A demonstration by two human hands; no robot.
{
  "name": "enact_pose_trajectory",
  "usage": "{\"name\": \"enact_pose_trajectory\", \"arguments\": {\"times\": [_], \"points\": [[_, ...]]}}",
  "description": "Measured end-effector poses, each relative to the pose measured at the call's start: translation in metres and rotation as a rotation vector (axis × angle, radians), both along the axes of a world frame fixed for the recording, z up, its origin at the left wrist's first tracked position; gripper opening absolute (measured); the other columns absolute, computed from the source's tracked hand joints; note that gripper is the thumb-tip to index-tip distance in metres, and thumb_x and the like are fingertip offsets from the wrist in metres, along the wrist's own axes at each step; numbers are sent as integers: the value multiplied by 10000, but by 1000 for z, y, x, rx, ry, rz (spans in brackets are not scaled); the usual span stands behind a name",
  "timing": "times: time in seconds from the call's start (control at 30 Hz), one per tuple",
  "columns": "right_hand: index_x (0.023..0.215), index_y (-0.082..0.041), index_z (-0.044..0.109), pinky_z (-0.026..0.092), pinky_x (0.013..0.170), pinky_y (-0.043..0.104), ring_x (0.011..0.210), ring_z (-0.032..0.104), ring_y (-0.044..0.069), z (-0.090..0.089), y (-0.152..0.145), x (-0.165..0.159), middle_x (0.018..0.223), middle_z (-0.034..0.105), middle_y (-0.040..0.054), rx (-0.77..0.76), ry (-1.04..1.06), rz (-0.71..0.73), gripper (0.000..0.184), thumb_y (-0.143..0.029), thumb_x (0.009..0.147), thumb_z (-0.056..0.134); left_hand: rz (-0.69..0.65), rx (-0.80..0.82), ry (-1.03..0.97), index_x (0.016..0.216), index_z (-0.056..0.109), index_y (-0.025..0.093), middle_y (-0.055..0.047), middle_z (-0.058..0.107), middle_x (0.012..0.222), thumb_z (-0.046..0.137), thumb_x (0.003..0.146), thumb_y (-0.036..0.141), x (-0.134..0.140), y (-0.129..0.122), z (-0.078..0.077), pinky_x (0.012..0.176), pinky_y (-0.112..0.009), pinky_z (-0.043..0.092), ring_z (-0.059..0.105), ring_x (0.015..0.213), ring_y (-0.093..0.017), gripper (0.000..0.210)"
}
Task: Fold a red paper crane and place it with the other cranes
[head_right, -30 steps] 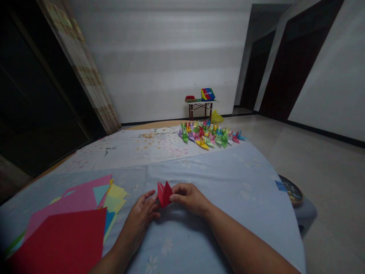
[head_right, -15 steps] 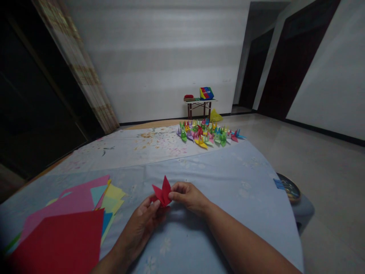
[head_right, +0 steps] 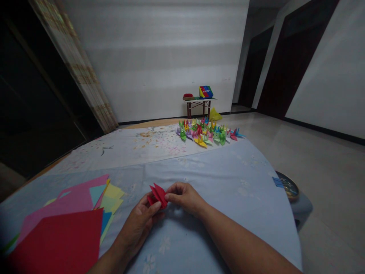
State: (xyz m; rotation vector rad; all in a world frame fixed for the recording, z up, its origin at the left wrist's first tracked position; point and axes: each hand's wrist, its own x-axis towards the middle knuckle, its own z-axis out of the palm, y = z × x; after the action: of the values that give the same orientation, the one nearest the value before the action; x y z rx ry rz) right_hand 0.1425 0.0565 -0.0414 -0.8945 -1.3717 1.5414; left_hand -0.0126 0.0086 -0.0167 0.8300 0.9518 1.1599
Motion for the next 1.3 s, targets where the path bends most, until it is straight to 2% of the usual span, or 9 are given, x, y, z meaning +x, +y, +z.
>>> {"name": "enact_pose_trajectory", "arguments": {"times": [0.2, 0.4, 0.57, 0.7, 0.93, 1.17, 1.3], "points": [[673, -144, 590, 352, 523, 211, 525, 466, 75, 0, -1, -3, 593, 578, -31, 36, -14, -62, 350, -441, 573, 747, 21, 32, 47, 952, 593, 177, -33, 639, 870, 759, 580, 324, 1, 1, -1, 632, -242, 459, 585, 763, -158, 433], [692, -147, 597, 379, 558, 226, 552, 490, 86, 2, -4, -4, 624, 587, -24, 90, -19, -69, 302, -411, 619, 724, -5, 59, 75, 973, 586, 186, -33, 644, 886, 736, 625, 309, -3, 4, -8, 649, -244, 461, 584, 785, -155, 398], [751, -149, 631, 395, 596, 244, 599, 493, 102, 7, -9, -1, 668, 577, -6, 232, -144, -91, 254, -394, 697, 668, 8, 81, 79, 1007, 571, 173, -57, 647, 923, 727, 640, 312, -6, 5, -12, 660, -260, 464, 593, 807, -171, 422], [798, -157, 635, 400, 576, 234, 591, 472, 92, 11, -11, 1, 710, 556, -12, 322, -226, -73, 310, -369, 603, 749, 32, 84, 58, 959, 577, 167, -43, 649, 883, 730, 633, 320, -3, 3, -10, 680, -261, 454, 595, 802, -172, 391], [789, -162, 638, 397, 583, 235, 577, 463, 89, 5, -7, 2, 663, 555, -25, 272, -193, -46, 297, -366, 604, 751, 46, 68, 65, 954, 572, 163, -46, 645, 883, 732, 626, 318, -2, 2, -7, 666, -264, 453, 593, 801, -175, 396], [789, -148, 637, 412, 652, 263, 641, 535, 116, 2, -4, 2, 707, 620, 4, 185, -79, -2, 257, -370, 672, 697, 66, 80, 84, 1002, 561, 158, -57, 655, 896, 732, 626, 306, -3, 3, -8, 653, -251, 454, 592, 792, -169, 439], [889, -154, 607, 388, 605, 236, 606, 494, 92, 2, -6, 0, 698, 584, -14, 217, -114, -48, 222, -300, 724, 638, 63, 128, 132, 1036, 548, 168, -60, 667, 931, 725, 635, 313, -3, 4, -12, 720, -254, 452, 604, 839, -171, 462]]}}
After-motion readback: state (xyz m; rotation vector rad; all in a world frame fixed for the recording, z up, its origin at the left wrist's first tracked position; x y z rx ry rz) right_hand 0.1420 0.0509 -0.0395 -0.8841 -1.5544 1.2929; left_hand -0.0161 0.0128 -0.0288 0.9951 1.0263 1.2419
